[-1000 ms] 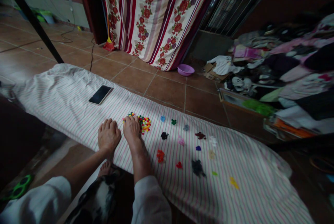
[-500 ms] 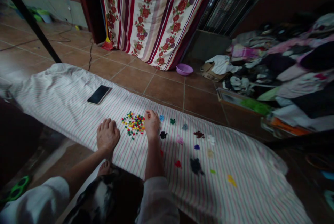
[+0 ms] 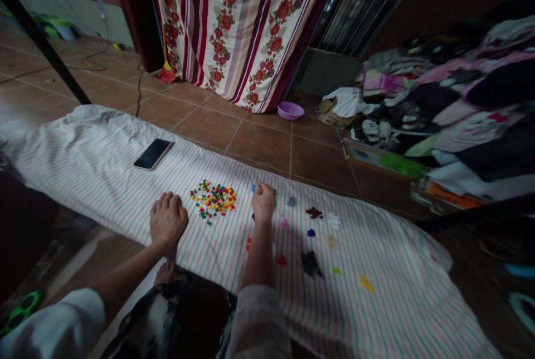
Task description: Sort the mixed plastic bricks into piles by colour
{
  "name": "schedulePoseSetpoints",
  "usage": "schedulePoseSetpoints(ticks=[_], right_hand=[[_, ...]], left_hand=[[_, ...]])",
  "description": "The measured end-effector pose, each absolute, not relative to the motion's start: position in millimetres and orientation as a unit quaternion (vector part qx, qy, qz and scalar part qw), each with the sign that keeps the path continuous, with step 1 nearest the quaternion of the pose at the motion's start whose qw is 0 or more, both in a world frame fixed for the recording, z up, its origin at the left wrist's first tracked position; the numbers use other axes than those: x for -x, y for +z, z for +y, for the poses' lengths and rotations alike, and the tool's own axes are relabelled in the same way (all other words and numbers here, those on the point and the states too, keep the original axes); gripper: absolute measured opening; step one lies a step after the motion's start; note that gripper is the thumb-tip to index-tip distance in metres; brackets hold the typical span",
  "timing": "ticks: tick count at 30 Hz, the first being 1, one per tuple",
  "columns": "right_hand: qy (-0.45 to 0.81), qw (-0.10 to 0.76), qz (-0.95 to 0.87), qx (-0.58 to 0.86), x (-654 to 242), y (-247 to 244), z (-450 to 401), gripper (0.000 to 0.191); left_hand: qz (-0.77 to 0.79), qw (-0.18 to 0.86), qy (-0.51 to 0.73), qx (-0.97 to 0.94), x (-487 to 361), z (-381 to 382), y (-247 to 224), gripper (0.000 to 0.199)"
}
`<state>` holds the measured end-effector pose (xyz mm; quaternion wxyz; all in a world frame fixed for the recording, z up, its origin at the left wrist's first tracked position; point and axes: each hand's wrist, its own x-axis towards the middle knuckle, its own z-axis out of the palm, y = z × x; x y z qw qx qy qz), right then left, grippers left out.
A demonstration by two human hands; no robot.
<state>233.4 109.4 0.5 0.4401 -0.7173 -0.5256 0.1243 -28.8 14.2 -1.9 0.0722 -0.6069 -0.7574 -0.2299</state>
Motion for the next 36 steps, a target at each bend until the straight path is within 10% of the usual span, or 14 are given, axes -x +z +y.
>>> schedulePoseSetpoints(ticks=[36], right_hand=[[0.111, 0.378, -0.578, 0.715, -233.4, 7.1, 99.9, 0.038]], left_hand=[[-0.757, 0.079, -0.233, 0.606, 30.0, 15.1, -5.5, 0.035]])
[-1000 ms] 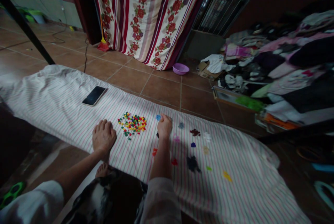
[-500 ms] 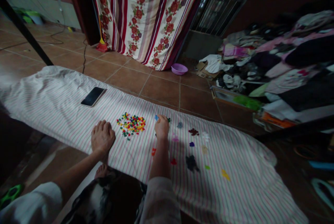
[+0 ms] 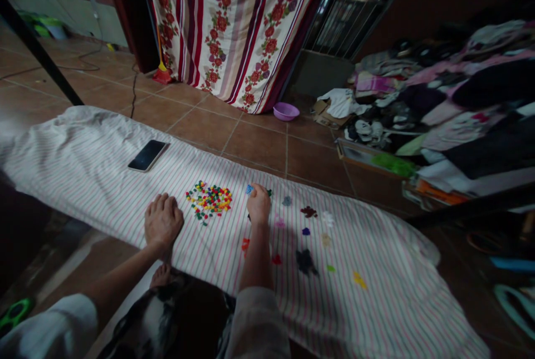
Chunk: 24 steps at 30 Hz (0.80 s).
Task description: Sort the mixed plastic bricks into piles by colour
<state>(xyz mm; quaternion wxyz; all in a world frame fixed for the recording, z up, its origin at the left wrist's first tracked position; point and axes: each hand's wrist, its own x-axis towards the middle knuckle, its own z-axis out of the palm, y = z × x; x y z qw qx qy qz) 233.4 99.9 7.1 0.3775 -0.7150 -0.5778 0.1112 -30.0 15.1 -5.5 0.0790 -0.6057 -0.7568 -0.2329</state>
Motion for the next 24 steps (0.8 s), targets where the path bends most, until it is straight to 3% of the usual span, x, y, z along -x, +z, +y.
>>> schedulePoseSetpoints(ticks=[16, 24], right_hand=[[0.157, 0.319, -0.65, 0.671, -204, 17, 81, 0.034], [0.159, 0.304, -0.7, 0.627, -183, 23, 69, 0.046]], left_hand=[[-0.759, 0.07, -0.231, 0.604, 30, 15, -5, 0.036], [-0.759, 0.032, -0.255, 0.598, 31, 13, 0, 0.038]])
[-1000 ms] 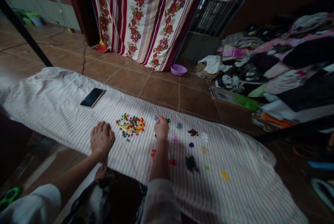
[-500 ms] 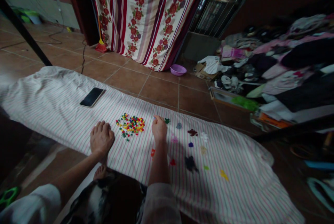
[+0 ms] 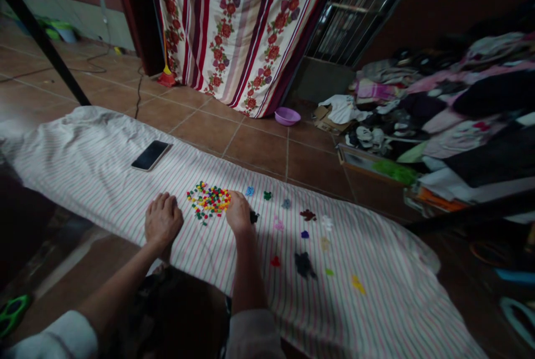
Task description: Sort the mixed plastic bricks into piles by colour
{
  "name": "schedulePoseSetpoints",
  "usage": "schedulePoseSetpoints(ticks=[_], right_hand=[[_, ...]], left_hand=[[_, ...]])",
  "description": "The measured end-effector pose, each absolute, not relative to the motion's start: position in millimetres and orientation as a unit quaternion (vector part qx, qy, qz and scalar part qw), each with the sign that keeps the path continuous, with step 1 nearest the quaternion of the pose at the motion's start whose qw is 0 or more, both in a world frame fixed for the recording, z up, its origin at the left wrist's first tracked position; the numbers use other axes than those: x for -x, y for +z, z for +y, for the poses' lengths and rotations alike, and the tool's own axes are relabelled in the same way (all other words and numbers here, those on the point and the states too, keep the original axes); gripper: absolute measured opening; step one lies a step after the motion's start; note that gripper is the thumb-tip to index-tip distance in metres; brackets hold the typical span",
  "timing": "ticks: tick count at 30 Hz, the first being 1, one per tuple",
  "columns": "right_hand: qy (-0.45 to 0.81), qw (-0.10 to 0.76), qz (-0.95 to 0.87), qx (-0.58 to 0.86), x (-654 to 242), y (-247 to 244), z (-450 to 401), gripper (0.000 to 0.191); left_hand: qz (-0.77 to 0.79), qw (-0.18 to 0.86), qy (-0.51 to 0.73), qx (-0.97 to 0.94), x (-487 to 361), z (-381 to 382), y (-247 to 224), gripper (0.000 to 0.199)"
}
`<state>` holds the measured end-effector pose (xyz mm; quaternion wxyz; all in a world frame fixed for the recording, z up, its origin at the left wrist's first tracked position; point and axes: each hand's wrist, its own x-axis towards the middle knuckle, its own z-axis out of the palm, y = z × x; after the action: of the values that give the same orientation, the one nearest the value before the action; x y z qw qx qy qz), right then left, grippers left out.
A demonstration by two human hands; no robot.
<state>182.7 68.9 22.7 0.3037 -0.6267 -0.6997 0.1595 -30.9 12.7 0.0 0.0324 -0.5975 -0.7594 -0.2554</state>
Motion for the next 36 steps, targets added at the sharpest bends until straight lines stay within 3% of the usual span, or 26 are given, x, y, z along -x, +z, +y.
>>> schedulePoseSetpoints(ticks=[7, 13, 20, 24, 36], right_hand=[[0.163, 0.26, -0.694, 0.651, -183, 15, 69, 0.049], [0.157, 0.238, -0.7, 0.654, -177, 8, 65, 0.057], [0.165, 0.265, -0.709, 0.633, -176, 9, 60, 0.06], [0.166, 0.288, -0.72, 0.609, -174, 8, 55, 0.063], [0.18, 0.337, -0.774, 0.505, -175, 8, 60, 0.045]], left_hand=[[-0.787, -0.137, -0.372, 0.472, 30, 35, 16, 0.036], [-0.728, -0.246, -0.468, 0.436, 12, 59, 18, 0.046], [-0.694, -0.229, -0.491, 0.474, 4, 64, 35, 0.041], [-0.701, -0.317, -0.459, 0.444, 8, 65, 39, 0.041], [-0.676, -0.392, -0.458, 0.424, 31, 69, 27, 0.042]])
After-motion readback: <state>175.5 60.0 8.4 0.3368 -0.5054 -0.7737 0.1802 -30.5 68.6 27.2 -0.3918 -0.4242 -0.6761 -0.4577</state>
